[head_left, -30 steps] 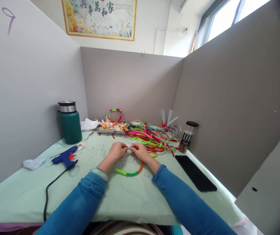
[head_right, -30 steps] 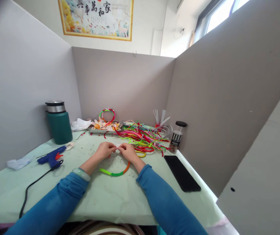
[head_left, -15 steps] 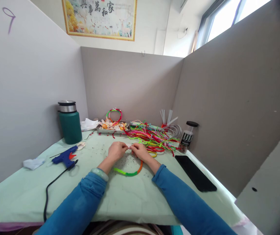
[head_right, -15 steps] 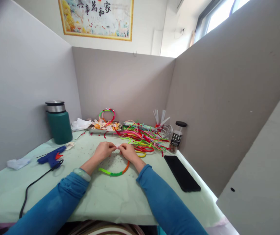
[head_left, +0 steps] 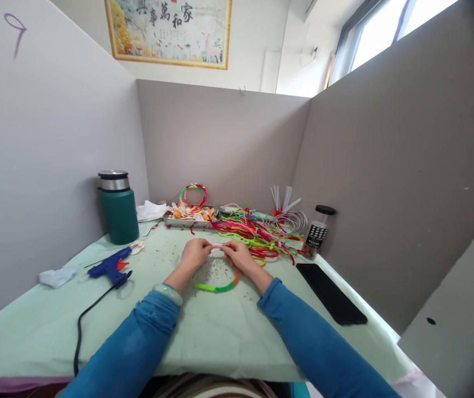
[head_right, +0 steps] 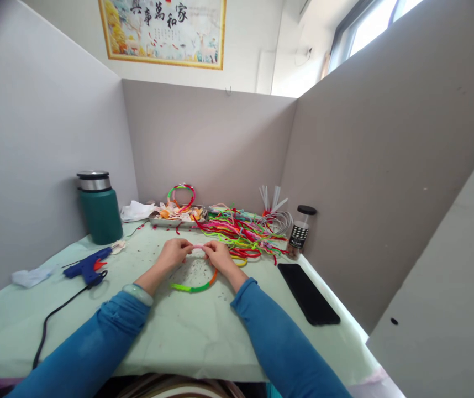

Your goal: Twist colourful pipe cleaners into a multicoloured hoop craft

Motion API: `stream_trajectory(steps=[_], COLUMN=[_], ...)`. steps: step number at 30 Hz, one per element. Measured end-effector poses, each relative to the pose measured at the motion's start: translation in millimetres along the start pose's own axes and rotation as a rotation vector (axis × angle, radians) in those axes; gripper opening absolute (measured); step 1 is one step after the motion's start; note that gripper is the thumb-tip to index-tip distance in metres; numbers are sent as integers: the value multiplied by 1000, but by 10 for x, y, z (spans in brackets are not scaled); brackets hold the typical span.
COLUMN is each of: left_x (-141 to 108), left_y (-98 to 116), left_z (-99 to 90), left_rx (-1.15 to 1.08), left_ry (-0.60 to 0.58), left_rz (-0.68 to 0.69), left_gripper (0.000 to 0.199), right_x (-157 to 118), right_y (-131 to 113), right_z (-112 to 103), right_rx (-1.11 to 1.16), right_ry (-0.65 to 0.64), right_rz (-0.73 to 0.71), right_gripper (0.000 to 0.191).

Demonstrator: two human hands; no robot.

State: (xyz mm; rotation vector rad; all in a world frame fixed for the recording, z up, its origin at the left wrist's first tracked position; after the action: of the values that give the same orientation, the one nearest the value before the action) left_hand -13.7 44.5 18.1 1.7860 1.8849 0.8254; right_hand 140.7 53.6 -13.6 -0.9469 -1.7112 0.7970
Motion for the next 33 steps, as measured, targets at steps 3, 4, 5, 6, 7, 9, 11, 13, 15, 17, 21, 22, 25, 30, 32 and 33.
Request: stream_trajectory(steps=[3,4,5,6,7,9,11,13,15,17,21,22,25,30,32,33], left_x=[28,35,40,43,43,35,17,-5,-30,-50,-50,-36,27,118,128,128], left_y=[-57,-72,-78,-75,-65,-30,1,24,45,62,60,46,-28,-138,-162,-167], left_z=[59,74,83,84,79,55,27,2,-21,-40,-39,-23,47,146,166,165], left_rx=[-91,-109,-112,-97,-68,20,110,178,229,264,220,176,-3,-307,-344,-350], left_ry=[-97,-118,-124,-116,-96,-30,32,72,103,130,122,89,-36,-178,-211,-215], left_rz=[-79,-97,-94,-74,-42,35,78,87,84,81,85,78,9,-119,-161,-174], left_gripper=[30,32,33,33,33,30,26,25,26,27,26,27,29,31,29,28], right_x=[3,4,6,7,8,9,10,11,11,10,11,12,18,11,12,16], right_y=[10,12,12,12,13,17,21,21,23,24,13,11,10,4,-8,-18], right_z=[-16,-20,-24,-27,-30,-33,-28,-15,-1,6,-13,-26,-71,-90,-99,-127], right_rx=[-6,-13,-23,-36,-50,-79,-103,-119,-129,-141,-173,-178,-184,-177,-169,-172], right_ry=[13,12,13,14,15,19,16,6,-4,-8,5,13,36,34,25,44], right_rz=[7,6,2,-3,-8,-15,-31,-54,-67,-68,-74,-74,-72,-52,-44,-43], right_gripper=[19,19,19,19,19,19,20,21,22,22,22,21,20,21,24,26])
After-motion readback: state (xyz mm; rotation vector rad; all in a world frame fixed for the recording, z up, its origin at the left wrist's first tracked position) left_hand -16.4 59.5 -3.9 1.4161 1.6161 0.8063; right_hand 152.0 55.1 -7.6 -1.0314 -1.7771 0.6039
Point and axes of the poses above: each hand's wrist, its own x-axis towards the middle knuckle, its own z-axis out of the palm, y = z × x, the point moved 5 cm from there along x, towards the middle knuckle, and after that the axes turned 11 degrees about -z, right-handed, at the moved point
